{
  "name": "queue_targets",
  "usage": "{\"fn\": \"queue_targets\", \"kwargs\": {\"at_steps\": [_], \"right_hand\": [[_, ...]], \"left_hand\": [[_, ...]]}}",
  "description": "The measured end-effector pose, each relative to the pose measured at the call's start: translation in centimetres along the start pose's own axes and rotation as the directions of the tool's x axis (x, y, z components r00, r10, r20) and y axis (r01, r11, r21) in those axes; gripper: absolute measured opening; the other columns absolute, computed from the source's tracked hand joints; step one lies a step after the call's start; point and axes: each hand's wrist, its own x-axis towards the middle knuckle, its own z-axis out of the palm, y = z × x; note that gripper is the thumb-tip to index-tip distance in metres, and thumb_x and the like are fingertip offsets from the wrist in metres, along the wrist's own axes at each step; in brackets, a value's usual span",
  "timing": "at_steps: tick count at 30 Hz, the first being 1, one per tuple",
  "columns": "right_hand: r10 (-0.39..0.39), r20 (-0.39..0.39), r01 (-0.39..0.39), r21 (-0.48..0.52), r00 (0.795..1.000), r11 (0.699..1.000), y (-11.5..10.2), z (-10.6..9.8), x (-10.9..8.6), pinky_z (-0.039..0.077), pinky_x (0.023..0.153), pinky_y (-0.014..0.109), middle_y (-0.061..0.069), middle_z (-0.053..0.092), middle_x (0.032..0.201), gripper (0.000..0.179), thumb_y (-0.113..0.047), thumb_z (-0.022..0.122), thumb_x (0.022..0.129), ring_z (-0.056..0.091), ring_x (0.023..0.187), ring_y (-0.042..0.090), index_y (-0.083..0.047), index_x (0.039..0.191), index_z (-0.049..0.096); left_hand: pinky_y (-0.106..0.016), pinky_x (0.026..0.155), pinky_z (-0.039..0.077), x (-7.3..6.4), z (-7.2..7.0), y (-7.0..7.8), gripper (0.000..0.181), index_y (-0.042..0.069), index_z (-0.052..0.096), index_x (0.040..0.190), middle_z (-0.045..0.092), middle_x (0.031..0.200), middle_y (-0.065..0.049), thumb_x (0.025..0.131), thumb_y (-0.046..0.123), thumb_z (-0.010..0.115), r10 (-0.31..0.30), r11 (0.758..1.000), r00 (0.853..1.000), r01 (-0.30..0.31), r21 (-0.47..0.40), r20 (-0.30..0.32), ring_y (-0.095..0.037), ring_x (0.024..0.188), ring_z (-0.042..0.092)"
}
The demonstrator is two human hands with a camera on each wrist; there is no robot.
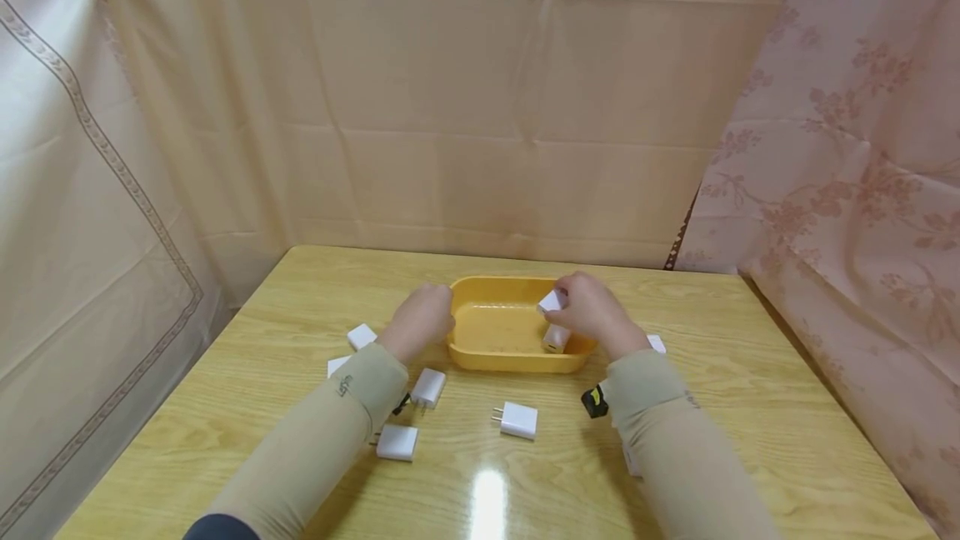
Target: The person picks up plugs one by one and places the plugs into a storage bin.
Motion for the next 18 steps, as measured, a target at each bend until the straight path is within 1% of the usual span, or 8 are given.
{"fn": "queue_targets", "kwargs": {"at_steps": [9,15,18], "right_hand": [[0.009,0.026,-0.009,0.002,1.0,1.0,-0.37,0.43,0.27,0.053,0.085,0.049,0.019,0.068,0.11,0.05,-0.017,0.079,0.088,0.061,0.092,0.029,0.01,0.127,0.063],[-0.006,0.043,0.007,-0.023,0.999,1.0,-0.34,0.87,0.39,0.05,0.093,0.054,0.026,0.065,0.12,0.054,-0.019,0.077,0.09,0.062,0.107,0.038,0.01,0.132,0.06],[-0.012,0.041,0.014,-0.052,0.999,0.999,-0.37,0.93,0.43,0.048,0.096,0.056,0.026,0.065,0.12,0.052,-0.019,0.075,0.091,0.061,0.11,0.04,0.009,0.132,0.06]], "left_hand": [[-0.027,0.052,0.048,0.04,0.04,-0.06,0.012,-0.001,0.071,0.098,0.062,0.083,-0.008,0.092,-0.005,0.061,0.012,1.0,1.0,-0.012,0.007,-0.013,-0.02,0.066,0.057],[-0.028,0.053,0.049,-0.02,-0.06,-0.14,0.012,-0.001,0.071,0.098,0.062,0.085,-0.009,0.092,-0.006,0.061,0.011,1.0,1.0,-0.011,0.008,-0.016,-0.021,0.068,0.058],[-0.028,0.053,0.049,-0.09,-0.16,-0.12,0.012,0.0,0.071,0.097,0.062,0.084,-0.008,0.092,-0.006,0.062,0.011,1.0,1.0,-0.011,0.006,-0.011,-0.02,0.068,0.058]]}}
